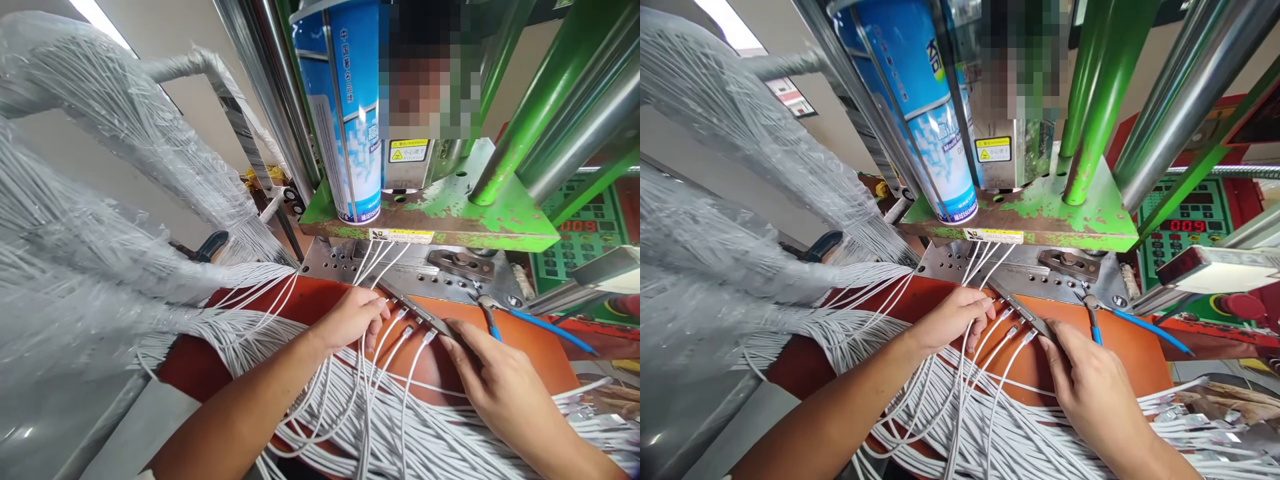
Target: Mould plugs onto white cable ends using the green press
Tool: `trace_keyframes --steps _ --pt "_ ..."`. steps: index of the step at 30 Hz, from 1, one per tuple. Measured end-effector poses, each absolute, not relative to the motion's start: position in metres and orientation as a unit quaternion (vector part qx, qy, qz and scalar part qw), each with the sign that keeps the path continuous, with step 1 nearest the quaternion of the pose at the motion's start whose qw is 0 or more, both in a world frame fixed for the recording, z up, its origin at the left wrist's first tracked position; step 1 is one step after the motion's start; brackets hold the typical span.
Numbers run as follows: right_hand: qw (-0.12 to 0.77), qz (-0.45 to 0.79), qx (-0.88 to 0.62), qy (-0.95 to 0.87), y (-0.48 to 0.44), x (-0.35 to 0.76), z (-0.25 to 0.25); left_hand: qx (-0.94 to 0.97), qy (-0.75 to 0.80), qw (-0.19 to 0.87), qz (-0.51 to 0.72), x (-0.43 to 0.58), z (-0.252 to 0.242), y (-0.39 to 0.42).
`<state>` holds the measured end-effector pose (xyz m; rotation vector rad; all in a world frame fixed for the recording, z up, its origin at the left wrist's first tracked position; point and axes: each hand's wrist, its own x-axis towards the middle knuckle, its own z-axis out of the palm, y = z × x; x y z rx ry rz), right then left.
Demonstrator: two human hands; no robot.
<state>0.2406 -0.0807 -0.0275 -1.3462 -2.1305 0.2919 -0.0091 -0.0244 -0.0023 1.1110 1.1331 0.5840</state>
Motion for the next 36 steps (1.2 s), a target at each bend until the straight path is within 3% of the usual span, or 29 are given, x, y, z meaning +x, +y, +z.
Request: trace_keyframes --steps 6,12,18,26,31,36 --pt "0.296 0.13 -0.487 -0.812 -0.08 0.239 -0.025 0.488 0.547 0.648 0.206 -0.003 0.003 -0.019" --pt "0.283 0.188 -0.455 -0.823 -0.081 0.243 -0.026 0.504 0.56 0.617 0.23 0.001 -0.005 -0.021" --pt "0.297 0.181 -0.461 -0.816 -0.079 0.243 -0.028 0.493 0.547 0.642 0.213 -0.003 -0.015 -0.018" --pt "0.283 0.198 -0.472 -0.811 -0.077 0.241 -0.034 0.693 0.607 0.354 0.164 0.008 0.004 -0.027" --pt "0.278 0.169 -0.529 -0.784 -0.075 0.24 -0.042 0.797 0.597 0.032 0.089 0.023 0.035 -0.085" --pt "0.258 0.144 -0.541 -0.787 -0.073 0.239 -0.048 0.797 0.603 -0.001 -0.04 0.029 0.027 -0.107"
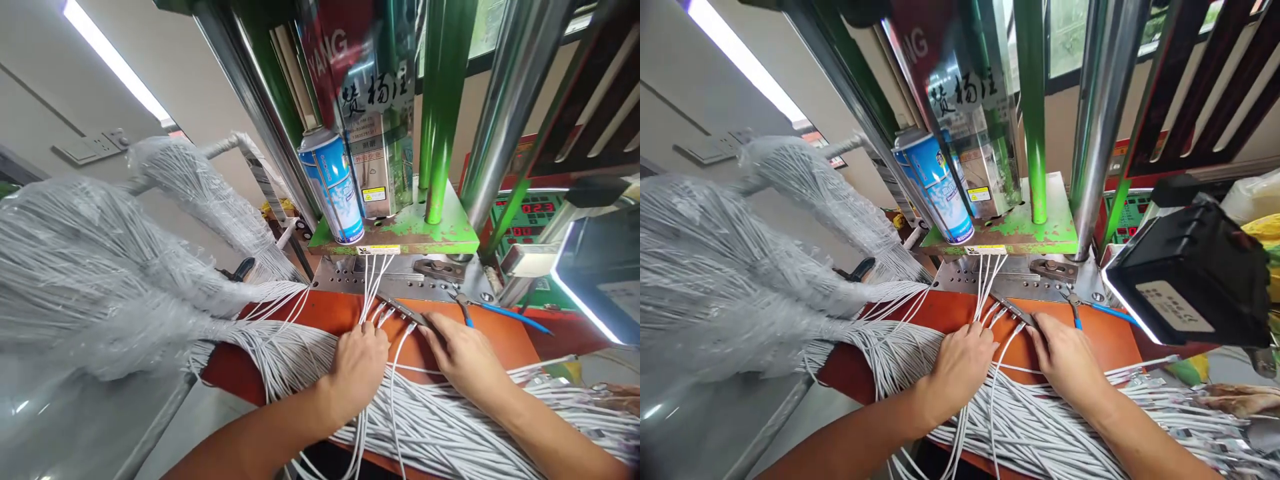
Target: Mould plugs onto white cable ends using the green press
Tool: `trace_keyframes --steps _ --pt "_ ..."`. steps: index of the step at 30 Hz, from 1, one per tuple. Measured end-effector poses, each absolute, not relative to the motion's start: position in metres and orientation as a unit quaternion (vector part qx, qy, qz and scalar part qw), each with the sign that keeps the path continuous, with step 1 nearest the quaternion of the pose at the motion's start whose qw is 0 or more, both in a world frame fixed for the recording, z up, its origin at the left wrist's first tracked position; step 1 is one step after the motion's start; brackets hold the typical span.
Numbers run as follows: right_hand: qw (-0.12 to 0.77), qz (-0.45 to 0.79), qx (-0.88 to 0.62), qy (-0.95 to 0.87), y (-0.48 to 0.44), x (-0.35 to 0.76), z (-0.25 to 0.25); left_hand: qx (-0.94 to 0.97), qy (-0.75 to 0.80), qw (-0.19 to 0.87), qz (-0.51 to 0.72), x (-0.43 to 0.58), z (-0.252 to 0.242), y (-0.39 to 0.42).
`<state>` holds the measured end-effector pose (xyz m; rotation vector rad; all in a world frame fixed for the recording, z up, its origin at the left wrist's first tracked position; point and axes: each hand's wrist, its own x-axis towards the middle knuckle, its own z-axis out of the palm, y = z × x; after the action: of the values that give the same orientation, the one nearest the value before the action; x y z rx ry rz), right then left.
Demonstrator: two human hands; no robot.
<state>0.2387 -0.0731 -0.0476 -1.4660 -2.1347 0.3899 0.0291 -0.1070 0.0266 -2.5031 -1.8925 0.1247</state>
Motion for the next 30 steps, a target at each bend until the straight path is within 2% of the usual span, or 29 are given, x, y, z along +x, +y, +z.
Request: trace_keyframes --steps 5,13,17,19,22,24,26,28,30 --pt "0.253 0.163 -0.526 -0.795 -0.074 0.235 -0.045 -0.782 -0.622 0.016 -0.032 0.029 0.012 -0.077" --pt "0.263 0.229 -0.426 -0.835 -0.075 0.241 -0.036 -0.794 -0.605 -0.042 -0.041 0.034 0.005 -0.058" --pt "0.258 0.165 -0.499 -0.811 -0.075 0.239 -0.04 -0.805 -0.588 -0.059 -0.057 0.026 0.018 -0.052" --pt "0.252 0.102 -0.536 -0.799 -0.078 0.237 -0.045 -0.802 -0.58 -0.083 -0.114 0.015 0.028 -0.043" --pt "0.247 0.06 -0.534 -0.806 -0.079 0.237 -0.048 -0.747 -0.59 -0.128 -0.277 -0.005 0.035 -0.02" --pt "0.264 0.044 -0.517 -0.813 -0.069 0.237 -0.041 -0.682 -0.583 -0.21 -0.389 -0.015 0.031 -0.002" --pt "0.296 0.009 -0.501 -0.813 -0.043 0.235 -0.023 -0.609 -0.549 -0.342 -0.458 -0.015 0.023 0.015" --pt "0.315 -0.024 -0.51 -0.8 -0.001 0.229 0.001 -0.548 -0.504 -0.469 -0.475 -0.006 0.016 0.03" --pt "0.296 -0.023 -0.558 -0.775 0.049 0.222 0.023 -0.497 -0.461 -0.567 -0.468 0.007 0.012 0.04"
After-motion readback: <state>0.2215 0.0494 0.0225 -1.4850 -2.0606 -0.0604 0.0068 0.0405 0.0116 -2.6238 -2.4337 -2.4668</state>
